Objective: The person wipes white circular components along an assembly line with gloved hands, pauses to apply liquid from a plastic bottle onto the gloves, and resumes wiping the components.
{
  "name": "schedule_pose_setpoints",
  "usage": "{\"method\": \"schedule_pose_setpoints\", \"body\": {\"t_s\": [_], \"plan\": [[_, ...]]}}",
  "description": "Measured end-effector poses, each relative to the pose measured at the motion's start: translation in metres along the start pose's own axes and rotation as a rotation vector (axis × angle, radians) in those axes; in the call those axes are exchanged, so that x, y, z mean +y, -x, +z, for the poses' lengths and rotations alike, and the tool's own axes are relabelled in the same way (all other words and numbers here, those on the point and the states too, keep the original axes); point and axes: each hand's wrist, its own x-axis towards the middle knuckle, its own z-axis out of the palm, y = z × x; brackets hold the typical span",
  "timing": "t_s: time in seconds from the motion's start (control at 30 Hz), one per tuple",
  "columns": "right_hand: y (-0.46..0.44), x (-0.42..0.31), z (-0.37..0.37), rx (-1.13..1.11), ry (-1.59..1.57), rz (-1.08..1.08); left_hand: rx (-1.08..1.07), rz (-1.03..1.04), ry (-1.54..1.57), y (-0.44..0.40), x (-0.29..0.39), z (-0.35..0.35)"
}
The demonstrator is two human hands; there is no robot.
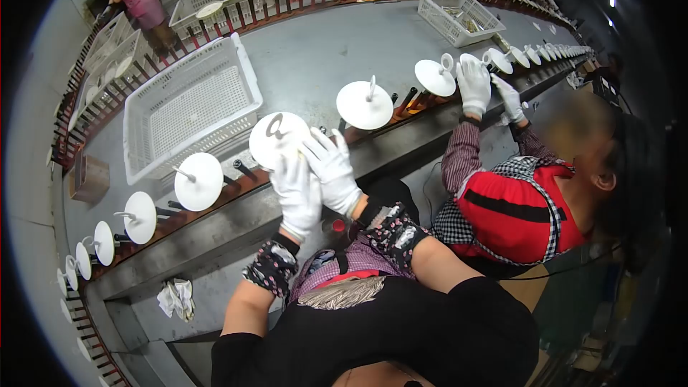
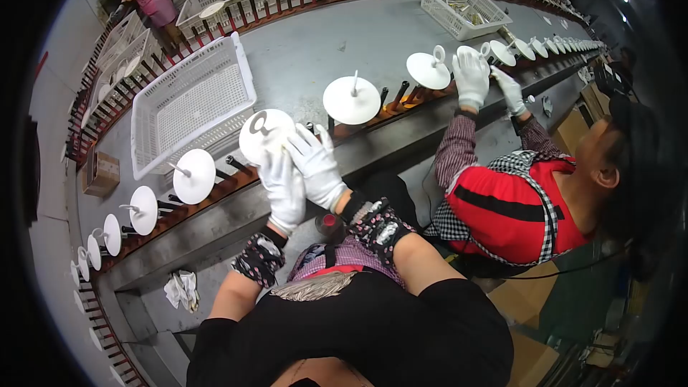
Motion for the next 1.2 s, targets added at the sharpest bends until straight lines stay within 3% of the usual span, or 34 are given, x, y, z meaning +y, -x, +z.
{"method": "schedule_pose_setpoints", "body": {"t_s": [0.07, 0.1, 0.17, 0.3, 0.33, 0.37, 0.4, 0.47, 0.5, 0.53, 0.57, 0.6, 0.7, 0.77, 0.83, 0.9, 1.03, 1.1, 1.13, 1.2], "plan": [[0.002, 0.014, -0.028, -0.082, 0.068, 0.124, -0.029, 0.107, 0.263, 0.01, 0.015, 0.019], [0.014, 0.028, -0.016, 0.118, 0.139, 0.221, -0.161, 0.035, 0.258, 0.007, 0.026, 0.02], [-0.006, 0.064, -0.02, 0.364, 0.129, 0.34, -0.161, 0.061, 0.188, -0.017, 0.038, 0.034], [-0.058, 0.074, -0.053, -0.117, 0.211, 0.394, -0.188, -0.101, 0.2, -0.084, 0.03, 0.068], [-0.043, 0.104, -0.004, 0.04, 0.284, 0.301, -0.14, 0.018, 0.135, -0.109, 0.028, 0.062], [-0.044, 0.104, 0.004, 0.087, 0.305, 0.243, -0.214, -0.032, 0.156, -0.126, 0.028, 0.056], [-0.047, 0.125, 0.033, 0.053, -0.119, 0.323, -0.25, -0.021, 0.057, -0.132, 0.019, 0.061], [-0.061, 0.139, 0.053, -0.095, -0.298, 0.232, -0.333, -0.082, 0.021, -0.145, 0.004, 0.06], [-0.067, 0.132, 0.052, -0.198, -0.049, 0.083, -0.386, -0.152, 0.084, -0.15, 0.0, 0.05], [-0.072, 0.128, 0.06, -0.256, -0.007, 0.09, -0.442, -0.225, 0.147, -0.153, -0.006, 0.041], [-0.073, 0.131, 0.069, -0.279, 0.066, -0.04, -0.359, -0.184, 0.165, -0.149, -0.016, 0.045], [-0.068, 0.12, 0.084, -0.18, -0.402, 0.14, -0.277, -0.151, 0.18, -0.136, -0.028, 0.042], [-0.067, 0.083, 0.106, 0.009, -0.704, 0.253, -0.106, -0.097, 0.171, -0.106, -0.042, 0.021], [-0.076, 0.021, 0.029, -0.109, -0.148, 0.097, 0.04, -0.043, 0.116, -0.084, -0.06, 0.019], [-0.058, 0.013, 0.038, 0.165, -0.172, 0.07, 0.057, -0.045, 0.101, -0.066, -0.06, 0.015], [-0.036, -0.005, 0.044, 0.139, -0.105, 0.047, 0.103, -0.059, 0.082, -0.036, -0.048, 0.002], [0.003, -0.019, 0.024, -0.037, 0.046, -0.089, -0.054, -0.153, 0.017, 0.026, -0.03, 0.0], [0.01, -0.009, 0.021, 0.078, 0.183, 0.042, -0.15, 0.04, 0.18, 0.043, -0.032, -0.005], [0.007, -0.005, 0.015, 0.177, 0.122, 0.22, -0.093, 0.085, 0.298, 0.043, -0.023, -0.004], [-0.012, 0.018, 0.011, 0.347, 0.018, 0.428, -0.146, 0.16, 0.223, 0.033, -0.017, -0.007]]}}
